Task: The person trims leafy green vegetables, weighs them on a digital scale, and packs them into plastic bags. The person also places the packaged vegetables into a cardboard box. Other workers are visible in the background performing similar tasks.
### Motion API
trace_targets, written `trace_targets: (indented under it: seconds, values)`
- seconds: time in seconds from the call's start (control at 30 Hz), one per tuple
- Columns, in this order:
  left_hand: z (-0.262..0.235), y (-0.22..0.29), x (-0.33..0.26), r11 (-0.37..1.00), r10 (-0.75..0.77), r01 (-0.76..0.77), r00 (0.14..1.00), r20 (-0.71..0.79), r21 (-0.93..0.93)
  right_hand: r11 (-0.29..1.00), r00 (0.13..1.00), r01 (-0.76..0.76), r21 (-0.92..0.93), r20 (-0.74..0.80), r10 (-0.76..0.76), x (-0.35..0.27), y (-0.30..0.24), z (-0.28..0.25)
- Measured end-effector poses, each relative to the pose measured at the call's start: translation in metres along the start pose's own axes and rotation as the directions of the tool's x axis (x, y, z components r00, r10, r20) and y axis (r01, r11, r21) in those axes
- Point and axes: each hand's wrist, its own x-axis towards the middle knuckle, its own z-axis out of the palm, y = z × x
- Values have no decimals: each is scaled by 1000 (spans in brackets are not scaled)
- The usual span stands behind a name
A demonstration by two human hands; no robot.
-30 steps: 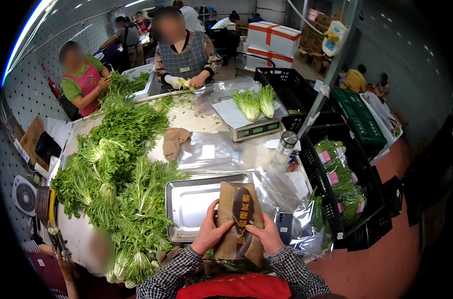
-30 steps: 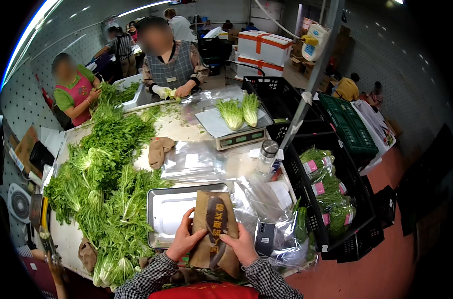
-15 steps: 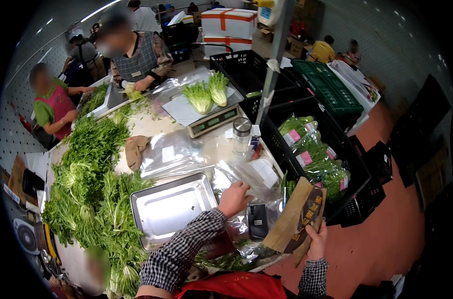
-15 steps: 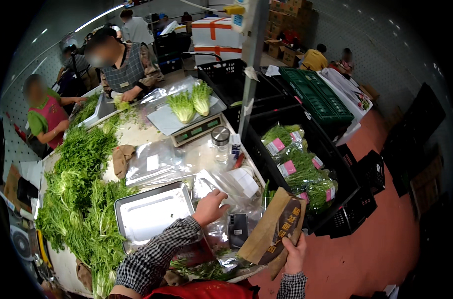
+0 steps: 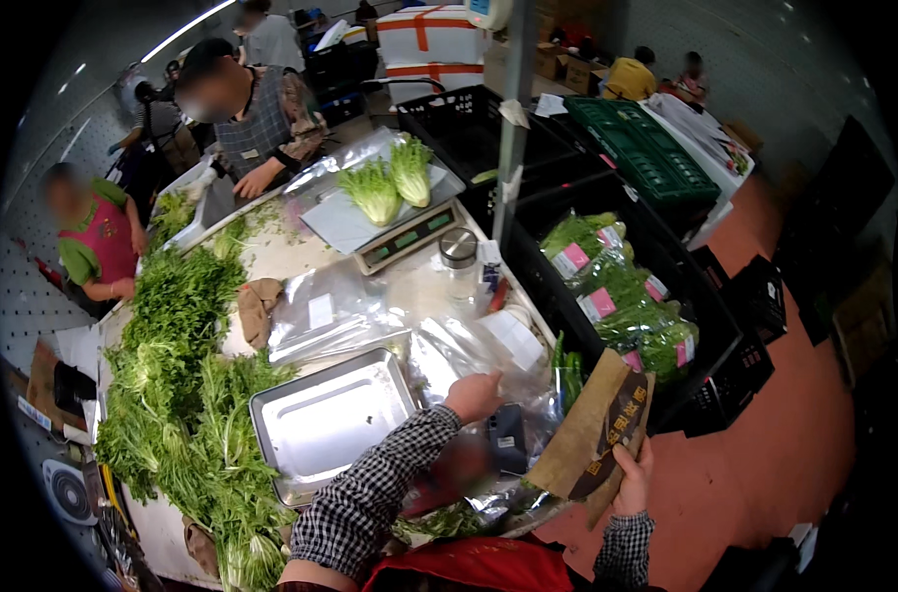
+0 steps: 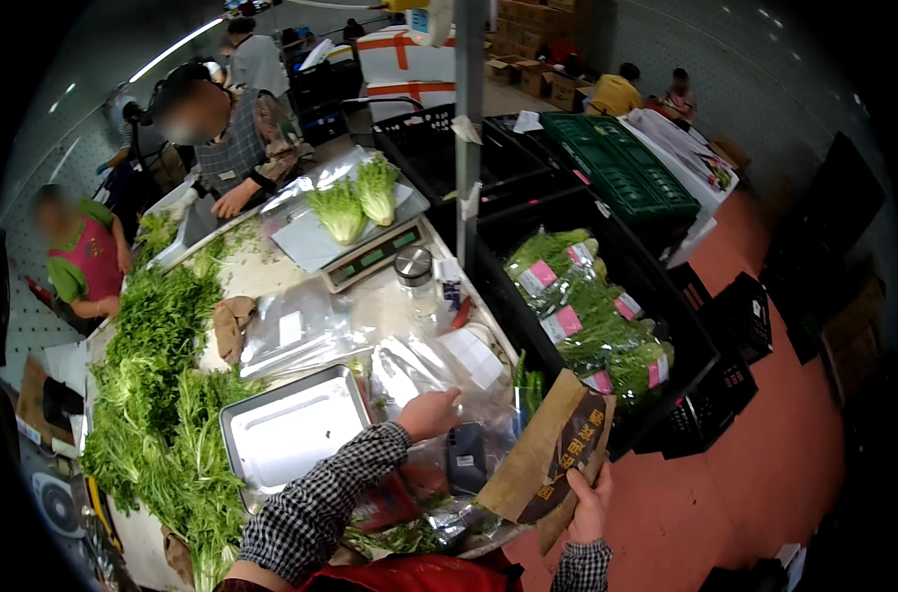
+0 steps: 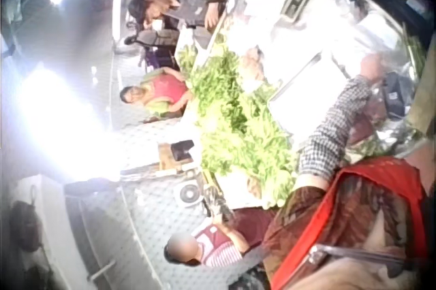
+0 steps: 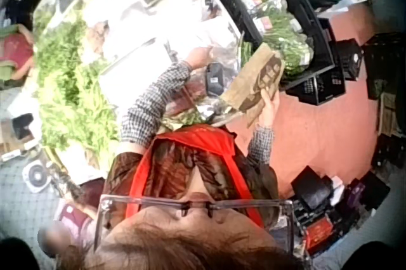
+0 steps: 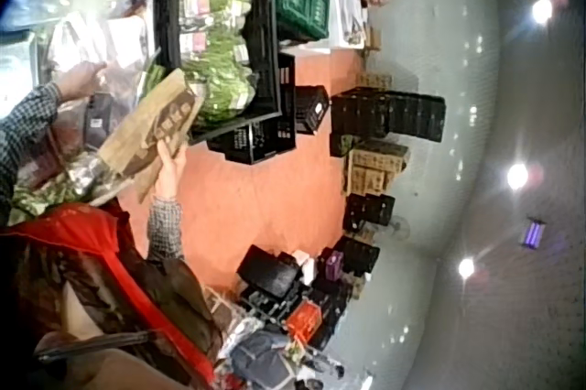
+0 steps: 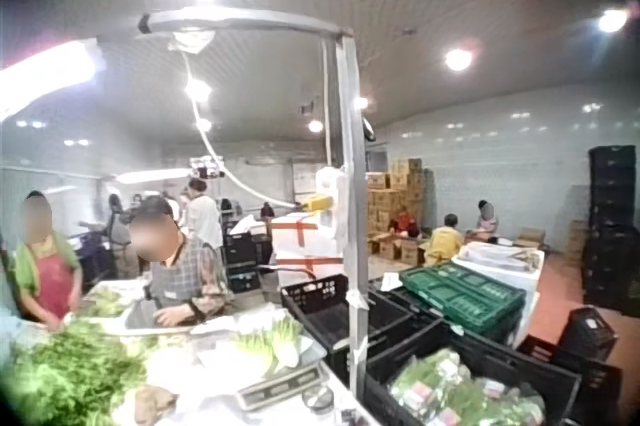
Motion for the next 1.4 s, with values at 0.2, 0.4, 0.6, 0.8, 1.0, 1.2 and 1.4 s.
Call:
trace_targets:
  seconds: [0.2, 0.4, 0.6, 0.8, 1.0, 1.2, 1.4]
  values:
    - [-81, -17, -25, 999, -20, 30, 934, -356, 24, 997, 996, -81, -5, 48, 81, 11, 11, 24]
    - [-147, -158, -34, 939, -211, 334, 745, -633, 79, 992, 989, -62, -106, 130, 75, 26, 17, 60]
    - [-162, -269, -51, 746, -584, 664, 616, -529, -49, 991, 987, -61, -118, 141, 77, 29, 19, 98]
    - [-166, -279, -43, 643, -733, 764, 594, -331, -53, 984, 987, -74, -165, 130, 96, 35, 29, 108]
    - [-145, -325, -29, 794, -586, 588, 674, -450, -153, 983, 986, -96, -157, 123, 116, 33, 34, 116]
    - [-155, -341, -53, 877, -430, 479, 753, -498, -32, 987, 980, -94, -127, 162, 114, 28, 36, 116]
    - [-215, -251, -97, 824, -355, 509, 806, -474, 248, 991, 979, -67, -116, 185, 88, 21, 32, 114]
